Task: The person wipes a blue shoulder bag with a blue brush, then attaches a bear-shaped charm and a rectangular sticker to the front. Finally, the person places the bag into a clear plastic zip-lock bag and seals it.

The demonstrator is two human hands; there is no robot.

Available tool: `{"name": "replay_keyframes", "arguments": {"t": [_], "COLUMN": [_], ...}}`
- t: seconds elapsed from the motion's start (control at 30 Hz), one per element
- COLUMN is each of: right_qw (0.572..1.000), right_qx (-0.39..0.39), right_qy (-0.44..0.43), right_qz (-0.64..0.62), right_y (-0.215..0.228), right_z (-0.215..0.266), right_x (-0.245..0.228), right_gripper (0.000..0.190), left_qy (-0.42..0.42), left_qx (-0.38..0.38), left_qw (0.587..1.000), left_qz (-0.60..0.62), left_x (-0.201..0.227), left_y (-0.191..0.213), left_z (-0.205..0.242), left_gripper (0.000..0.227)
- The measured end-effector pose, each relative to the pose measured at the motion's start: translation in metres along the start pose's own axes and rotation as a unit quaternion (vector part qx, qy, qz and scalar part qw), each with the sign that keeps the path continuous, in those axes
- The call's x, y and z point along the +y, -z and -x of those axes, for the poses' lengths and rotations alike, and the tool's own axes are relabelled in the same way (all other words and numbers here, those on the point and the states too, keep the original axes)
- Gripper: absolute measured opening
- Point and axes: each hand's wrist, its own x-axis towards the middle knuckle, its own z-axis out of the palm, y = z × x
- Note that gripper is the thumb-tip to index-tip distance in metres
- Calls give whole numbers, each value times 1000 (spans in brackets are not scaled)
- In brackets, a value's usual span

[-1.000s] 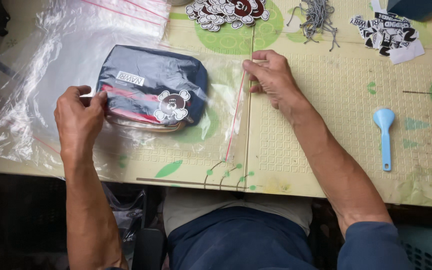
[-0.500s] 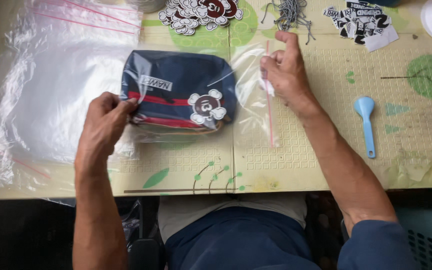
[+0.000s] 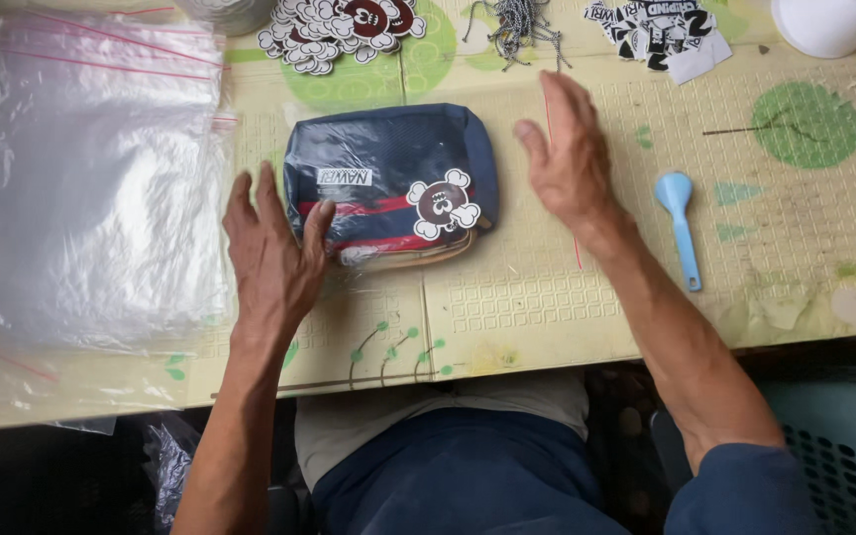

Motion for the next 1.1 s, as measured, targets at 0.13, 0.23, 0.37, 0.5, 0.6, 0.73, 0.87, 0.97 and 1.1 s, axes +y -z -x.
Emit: {"name": "replay_keyframes", "arguments": {"t": [0.13, 0.23, 0.37, 0.5, 0.6, 0.73, 0.87, 0.97, 1.1], "right_qw": [981, 974, 960, 957, 956, 959, 964, 983, 993], "right_qx": [-151, -177, -233, -255, -261, -254, -243, -171, -4], "right_qy": [108, 131, 117, 97, 96, 103, 92, 54, -114], "right_qz": [63, 46, 101, 98, 91, 79, 48, -26, -6], "right_y": [-12, -28, -38, -38, -38, -42, -28, -15, -13], "right_z": [12, 20, 17, 16, 16, 16, 14, 4, -19], "right_x": [-64, -83, -88, -87, -84, -78, -74, -53, 16], "right_gripper": [76, 68, 76, 74, 75, 80, 85, 81, 54], "left_qy": [-153, -200, -210, -177, -176, -182, -192, -221, -285], "left_qx": [-40, -78, -142, -178, -183, -184, -179, -124, -49], "left_qw": [985, 972, 954, 950, 947, 946, 942, 949, 955], "left_qz": [-66, -100, -159, -188, -194, -196, -207, -187, -63], "left_x": [4, 28, 27, 27, 25, 23, 32, 53, 74], "left_y": [-25, -31, -44, -48, -50, -54, -50, -46, -75], "left_z": [-18, -34, -52, -54, -53, -55, -60, -71, -109], "left_gripper": [71, 62, 73, 71, 73, 76, 87, 84, 47]}}
